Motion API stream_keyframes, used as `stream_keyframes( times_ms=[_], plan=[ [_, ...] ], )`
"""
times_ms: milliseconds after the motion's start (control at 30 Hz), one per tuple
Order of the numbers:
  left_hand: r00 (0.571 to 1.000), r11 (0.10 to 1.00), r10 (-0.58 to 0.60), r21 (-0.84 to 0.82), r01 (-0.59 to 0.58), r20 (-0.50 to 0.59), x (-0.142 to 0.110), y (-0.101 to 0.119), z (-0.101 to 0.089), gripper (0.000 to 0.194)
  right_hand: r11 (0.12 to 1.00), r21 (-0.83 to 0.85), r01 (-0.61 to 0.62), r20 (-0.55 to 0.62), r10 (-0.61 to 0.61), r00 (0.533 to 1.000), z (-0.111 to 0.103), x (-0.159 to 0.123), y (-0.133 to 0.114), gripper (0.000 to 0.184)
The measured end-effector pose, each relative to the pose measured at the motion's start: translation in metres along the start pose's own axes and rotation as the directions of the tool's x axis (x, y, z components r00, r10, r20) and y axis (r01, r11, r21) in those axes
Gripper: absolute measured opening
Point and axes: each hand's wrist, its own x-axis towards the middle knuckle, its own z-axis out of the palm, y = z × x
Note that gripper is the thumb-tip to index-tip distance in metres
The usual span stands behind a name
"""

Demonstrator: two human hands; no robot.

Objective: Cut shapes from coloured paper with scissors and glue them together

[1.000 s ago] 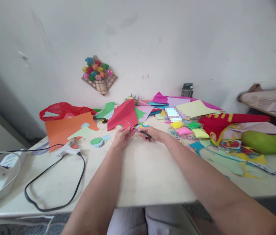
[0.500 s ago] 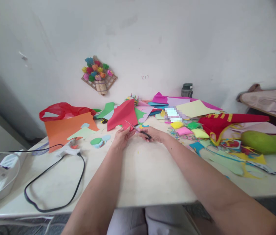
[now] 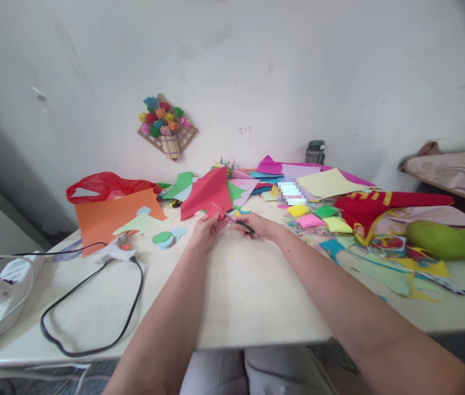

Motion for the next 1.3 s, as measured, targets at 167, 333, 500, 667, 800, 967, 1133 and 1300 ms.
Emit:
stream_keyframes(
  times_ms=[167, 333, 500, 667, 800, 967, 1133, 1300],
  plan=[
    [1.0, 1.0, -0.008, -0.003, 0.008, -0.001, -0.002, 0.002, 0.002, 0.007, 1.0, -0.015, 0.006, -0.008, -0.006, 1.0, 0.0, 0.001, 0.001, 0.022],
    [1.0, 1.0, -0.003, -0.02, 0.003, 0.005, -0.002, 0.002, 0.002, 0.007, 1.0, 0.007, 0.002, -0.016, -0.002, 1.0, 0.002, 0.0, -0.001, 0.021],
    [1.0, 1.0, -0.008, -0.009, 0.008, -0.014, -0.002, 0.002, 0.003, 0.006, 0.999, 0.053, 0.005, 0.0, -0.005, 1.0, 0.001, 0.003, 0.002, 0.021],
    [1.0, 1.0, -0.009, -0.003, 0.009, -0.01, -0.003, 0.003, 0.004, 0.006, 0.999, 0.045, 0.024, -0.003, -0.024, 1.0, 0.001, 0.004, 0.003, 0.024],
    [1.0, 1.0, -0.014, -0.002, 0.014, -0.022, -0.002, 0.002, 0.003, 0.006, 0.999, 0.05, 0.019, -0.014, -0.018, 1.0, 0.001, 0.006, 0.005, 0.026],
    [1.0, 1.0, -0.024, 0.0, 0.024, -0.018, -0.002, 0.003, 0.003, 0.005, 0.994, 0.086, 0.06, -0.01, -0.06, 0.998, 0.0, 0.011, 0.011, 0.031],
    [1.0, 0.999, -0.027, 0.018, 0.028, -0.012, -0.003, 0.003, 0.004, 0.005, 0.993, 0.094, 0.07, 0.005, -0.071, 0.997, -0.002, 0.015, 0.015, 0.029],
    [0.999, 0.998, -0.044, 0.039, 0.045, -0.016, -0.002, 0.003, 0.003, 0.005, 0.998, 0.068, 0.019, -0.017, -0.018, 1.0, -0.001, 0.01, 0.009, 0.022]
  ],
)
